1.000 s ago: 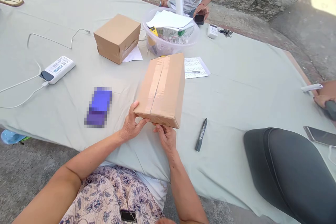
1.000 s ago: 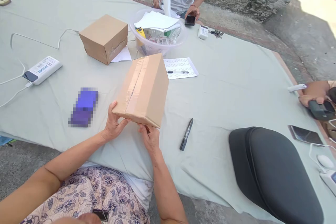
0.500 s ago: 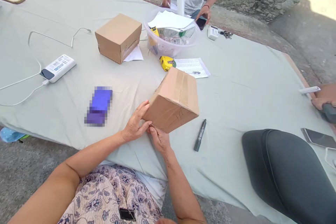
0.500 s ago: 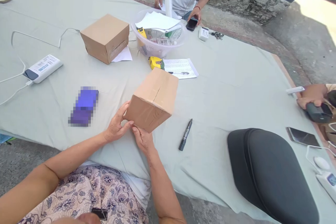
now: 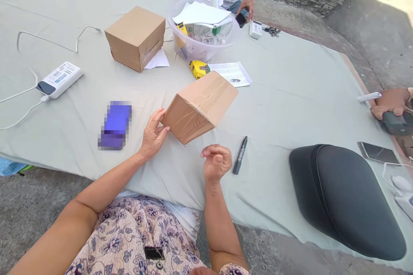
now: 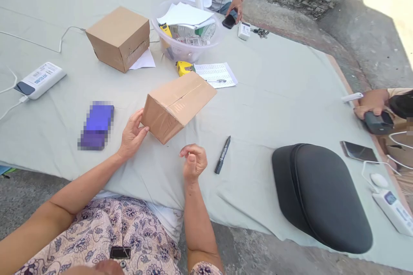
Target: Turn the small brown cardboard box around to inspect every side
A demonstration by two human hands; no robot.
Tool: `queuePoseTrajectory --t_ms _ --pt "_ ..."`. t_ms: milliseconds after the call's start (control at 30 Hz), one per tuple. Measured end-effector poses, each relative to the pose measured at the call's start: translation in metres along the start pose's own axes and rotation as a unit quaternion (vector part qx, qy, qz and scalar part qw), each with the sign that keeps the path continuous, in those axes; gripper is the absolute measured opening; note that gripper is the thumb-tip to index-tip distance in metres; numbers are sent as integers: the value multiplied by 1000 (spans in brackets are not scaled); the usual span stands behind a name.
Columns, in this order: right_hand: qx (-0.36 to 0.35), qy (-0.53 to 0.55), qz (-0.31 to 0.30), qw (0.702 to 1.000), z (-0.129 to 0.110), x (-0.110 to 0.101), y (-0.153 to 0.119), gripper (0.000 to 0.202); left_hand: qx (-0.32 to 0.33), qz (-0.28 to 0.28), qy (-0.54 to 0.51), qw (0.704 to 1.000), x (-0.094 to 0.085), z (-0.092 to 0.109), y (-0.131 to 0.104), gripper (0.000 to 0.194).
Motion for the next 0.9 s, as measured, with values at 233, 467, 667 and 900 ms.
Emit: queuePoseTrajectory --t_ms 233,467,667,900 --pt "-38 -139 114 983 3 -29 11 79 87 -41 73 993 10 28 -2 48" --pt "-88 -168 55 980 -9 -12 4 52 156 -46 122 979 10 42 -2 44" --pt "-4 -127 29 991 7 -5 3 35 83 39 52 994 -12 25 5 32" --pt "48 -128 -7 991 22 -1 -1 31 15 93 2 996 -25 6 8 29"
Point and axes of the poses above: each hand's wrist, its own y-axis towards the middle knuckle, its own x-axis out of the palm, z = x × y, the point moved 9 cm from there along y, towards the middle knuckle, and after that the axes turned 8 degrees about x, right-handed, at the moved point
